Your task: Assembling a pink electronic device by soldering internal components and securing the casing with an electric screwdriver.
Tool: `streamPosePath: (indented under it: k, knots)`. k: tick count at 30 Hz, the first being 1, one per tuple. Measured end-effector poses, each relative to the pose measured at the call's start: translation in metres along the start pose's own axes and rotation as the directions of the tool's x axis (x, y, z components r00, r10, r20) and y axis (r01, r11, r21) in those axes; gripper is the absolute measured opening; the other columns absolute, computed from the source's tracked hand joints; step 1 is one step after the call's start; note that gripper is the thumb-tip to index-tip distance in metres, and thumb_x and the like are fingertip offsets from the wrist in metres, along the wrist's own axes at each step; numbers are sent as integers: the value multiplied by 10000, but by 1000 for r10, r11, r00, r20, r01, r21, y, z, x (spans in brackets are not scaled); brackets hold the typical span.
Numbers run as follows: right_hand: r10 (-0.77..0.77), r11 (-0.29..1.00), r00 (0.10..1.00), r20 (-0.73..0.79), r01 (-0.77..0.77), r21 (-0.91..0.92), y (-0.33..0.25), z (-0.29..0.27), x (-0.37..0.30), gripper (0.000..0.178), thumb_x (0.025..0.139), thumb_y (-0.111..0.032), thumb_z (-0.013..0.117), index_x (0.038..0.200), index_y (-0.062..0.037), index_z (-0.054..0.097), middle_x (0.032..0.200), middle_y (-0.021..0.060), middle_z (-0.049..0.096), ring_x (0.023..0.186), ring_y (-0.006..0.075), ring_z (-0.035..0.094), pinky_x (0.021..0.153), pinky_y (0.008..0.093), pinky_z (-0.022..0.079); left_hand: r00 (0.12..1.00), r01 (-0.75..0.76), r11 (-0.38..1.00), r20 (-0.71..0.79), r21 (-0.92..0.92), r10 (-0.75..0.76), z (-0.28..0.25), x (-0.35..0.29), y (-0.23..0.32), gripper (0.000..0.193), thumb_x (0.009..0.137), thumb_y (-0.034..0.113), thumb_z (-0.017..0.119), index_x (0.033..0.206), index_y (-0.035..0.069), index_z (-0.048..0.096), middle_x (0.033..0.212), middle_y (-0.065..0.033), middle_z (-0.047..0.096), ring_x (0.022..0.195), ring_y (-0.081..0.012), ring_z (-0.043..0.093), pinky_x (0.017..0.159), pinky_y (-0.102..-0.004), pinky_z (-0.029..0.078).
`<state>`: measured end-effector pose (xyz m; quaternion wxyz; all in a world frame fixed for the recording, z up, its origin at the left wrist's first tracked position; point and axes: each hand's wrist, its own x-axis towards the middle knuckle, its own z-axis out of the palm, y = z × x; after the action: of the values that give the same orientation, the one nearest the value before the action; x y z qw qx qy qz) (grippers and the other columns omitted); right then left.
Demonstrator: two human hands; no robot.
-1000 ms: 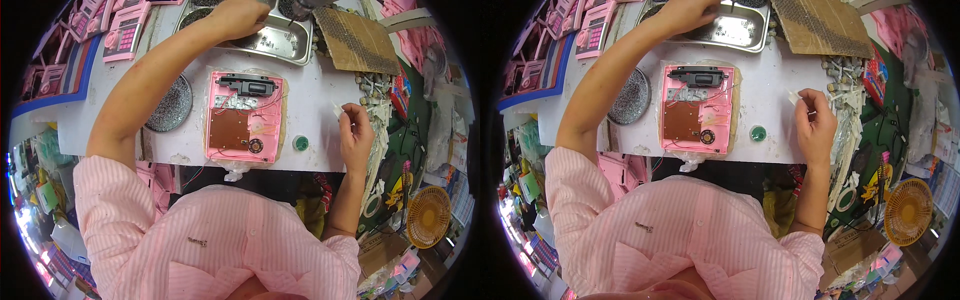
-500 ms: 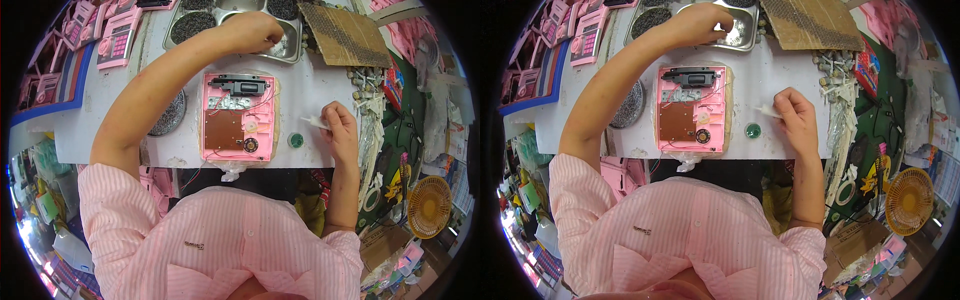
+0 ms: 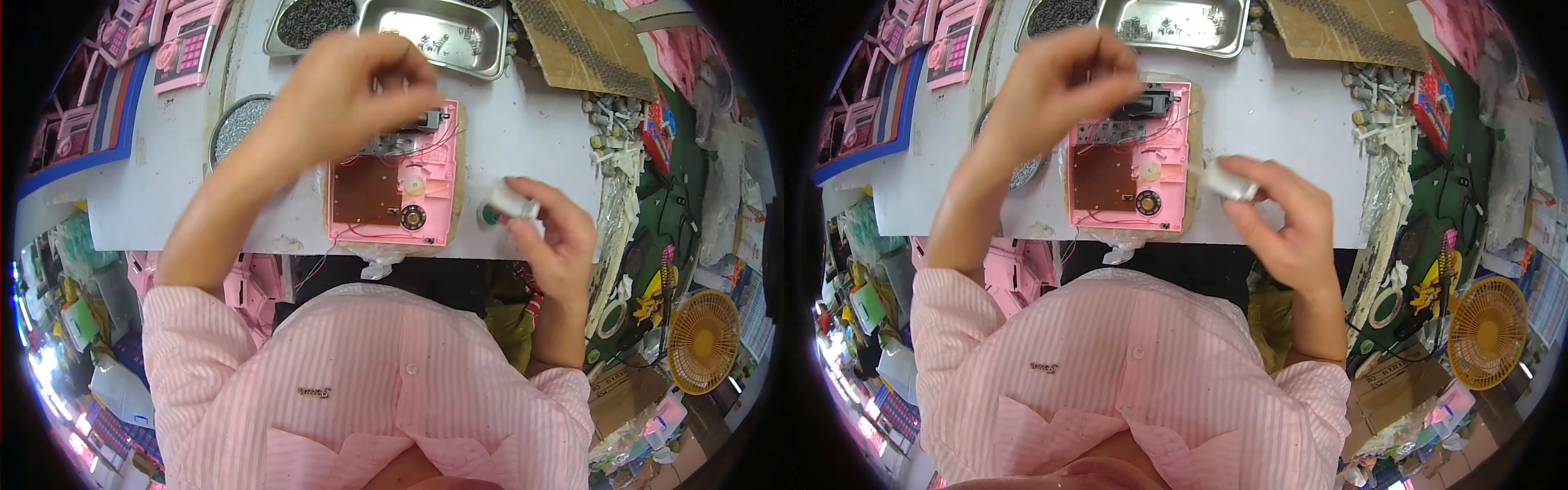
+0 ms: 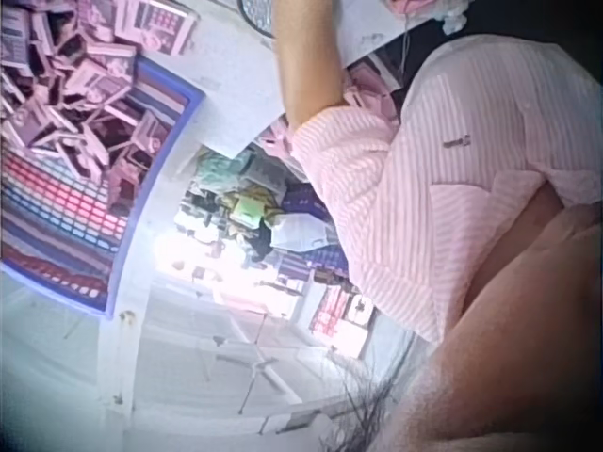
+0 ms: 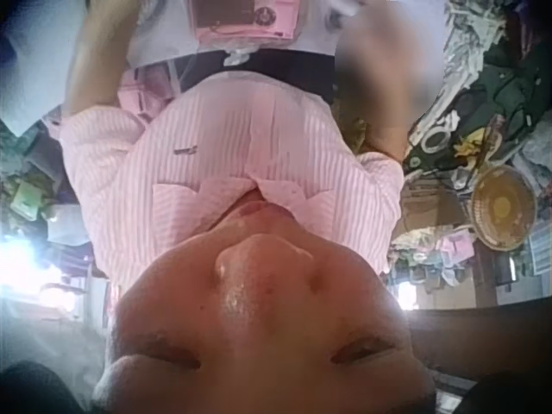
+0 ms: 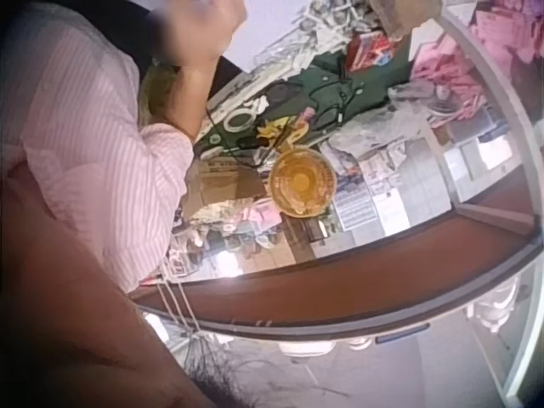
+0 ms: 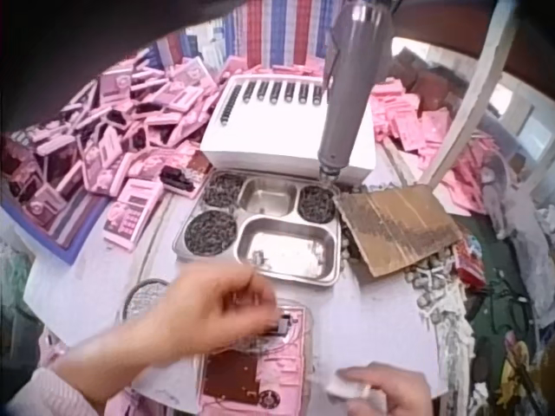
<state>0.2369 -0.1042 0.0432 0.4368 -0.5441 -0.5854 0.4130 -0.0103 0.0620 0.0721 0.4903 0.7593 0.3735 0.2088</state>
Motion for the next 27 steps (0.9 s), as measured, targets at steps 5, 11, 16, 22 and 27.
streamPosePath:
  k: [5,11,16,22,27]
  knots:
    - [-242,970,969,45,242,-8,-9,37,0,338,753,16,810,1072,11,698,984,129,743,723,195,677,638,288,534,960,266,666,132,-697,-246,34,-80,-7,215,988,43,623,1190,-28,601,1005,-115,718,779,-97,666,591,-190,494]
    - [-408,907,910,79,413,-78,-13,45,4,337,725,40,807,1041,-10,702,930,119,733,716,228,685,604,311,523,932,285,392,156,-875,-328,52,-100,-29,135,1005,89,613,1105,-1,599,1046,-191,725,784,-164,729,491,-203,493]
    - [-490,803,858,155,513,-304,-11,52,3,356,732,16,793,1073,-21,700,945,130,730,749,260,697,634,323,541,924,264,325,142,-908,-355,64,-103,-28,105,1010,101,615,1061,12,596,943,-142,721,678,-132,686,487,-199,480]
    - [-365,908,929,62,370,-195,1,47,-11,336,847,-23,747,1163,-4,634,1025,146,739,884,253,729,710,302,551,951,307,716,234,-627,-203,49,-103,-14,142,968,154,686,987,34,613,906,-71,685,675,-115,652,508,-237,474]
    - [132,904,976,-175,-45,426,23,22,-19,331,993,-119,642,1258,37,521,1116,190,715,967,216,718,780,275,532,984,-138,910,-54,392,172,62,-78,-20,135,861,141,720,852,48,622,840,-67,617,676,-214,640,560,-353,502]
